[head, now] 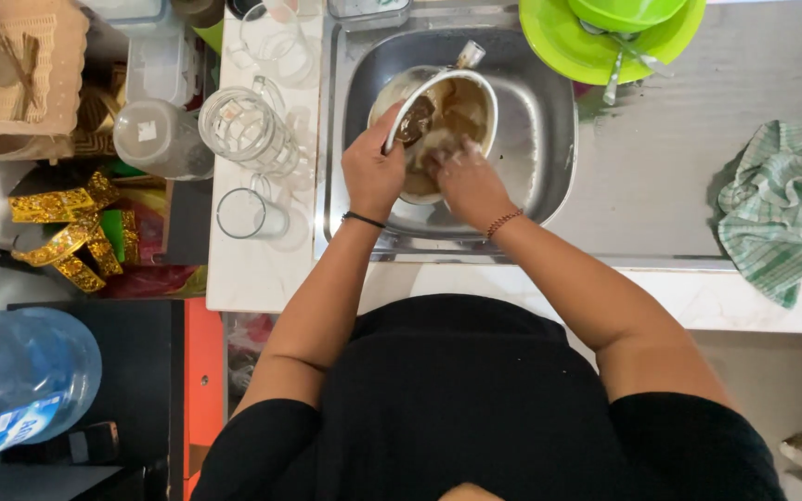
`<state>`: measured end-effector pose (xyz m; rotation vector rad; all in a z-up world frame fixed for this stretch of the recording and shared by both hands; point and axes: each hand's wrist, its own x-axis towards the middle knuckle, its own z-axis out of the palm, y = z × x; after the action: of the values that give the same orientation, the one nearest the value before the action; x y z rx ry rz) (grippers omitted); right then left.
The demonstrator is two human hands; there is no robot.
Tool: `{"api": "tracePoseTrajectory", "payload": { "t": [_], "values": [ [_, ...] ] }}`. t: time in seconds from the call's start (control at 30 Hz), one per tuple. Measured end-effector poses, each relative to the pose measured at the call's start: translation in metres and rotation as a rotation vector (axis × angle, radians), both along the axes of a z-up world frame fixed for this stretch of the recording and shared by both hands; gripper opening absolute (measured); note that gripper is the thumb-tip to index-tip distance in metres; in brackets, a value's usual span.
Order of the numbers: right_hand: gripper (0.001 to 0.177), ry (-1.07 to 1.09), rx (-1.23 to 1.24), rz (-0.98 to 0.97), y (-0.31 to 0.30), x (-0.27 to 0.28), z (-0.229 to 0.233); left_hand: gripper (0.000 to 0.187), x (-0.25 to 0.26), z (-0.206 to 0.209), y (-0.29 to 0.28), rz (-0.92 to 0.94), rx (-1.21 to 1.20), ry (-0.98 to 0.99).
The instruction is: Wash dishes, including plates, spoons, and a cooking pot in a kitchen sink using a sponge and soap.
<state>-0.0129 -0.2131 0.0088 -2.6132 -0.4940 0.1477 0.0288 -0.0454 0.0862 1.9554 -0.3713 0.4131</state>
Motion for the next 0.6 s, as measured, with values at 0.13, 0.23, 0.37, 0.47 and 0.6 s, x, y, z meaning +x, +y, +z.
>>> {"api": "tracePoseTrajectory", "payload": {
  "t": [0.13, 0.23, 0.37, 0.47, 0.6],
  "values": [
    [0.065, -0.327, -0.428, 0.054, 0.008, -0.001, 0.013, 0.053, -0.001, 0.0, -0.001, 0.006, 0.048, 0.015],
    [0.067, -0.026, -0.058, 0.059, 0.023, -0.008, 0.008, 0.052, 0.001, -0.012, 0.0, 0.003, 0.048, -0.053],
    [0.033, -0.17, -0.2, 0.059, -0.004, 0.0, -0.016, 0.05, 0.002, 0.011, 0.005, 0.031, 0.108, 0.12],
    [0.023, -0.47, -0.392, 0.09, -0.013, 0.01, -0.013, 0.051, 0.006, 0.004, 0.004, -0.026, -0.014, -0.015],
    [0.034, -0.58, -0.164, 0.038, 0.004, 0.005, 0.002, 0.058, -0.005, 0.026, -0.012, 0.12, -0.047, 0.094]
  ]
}}
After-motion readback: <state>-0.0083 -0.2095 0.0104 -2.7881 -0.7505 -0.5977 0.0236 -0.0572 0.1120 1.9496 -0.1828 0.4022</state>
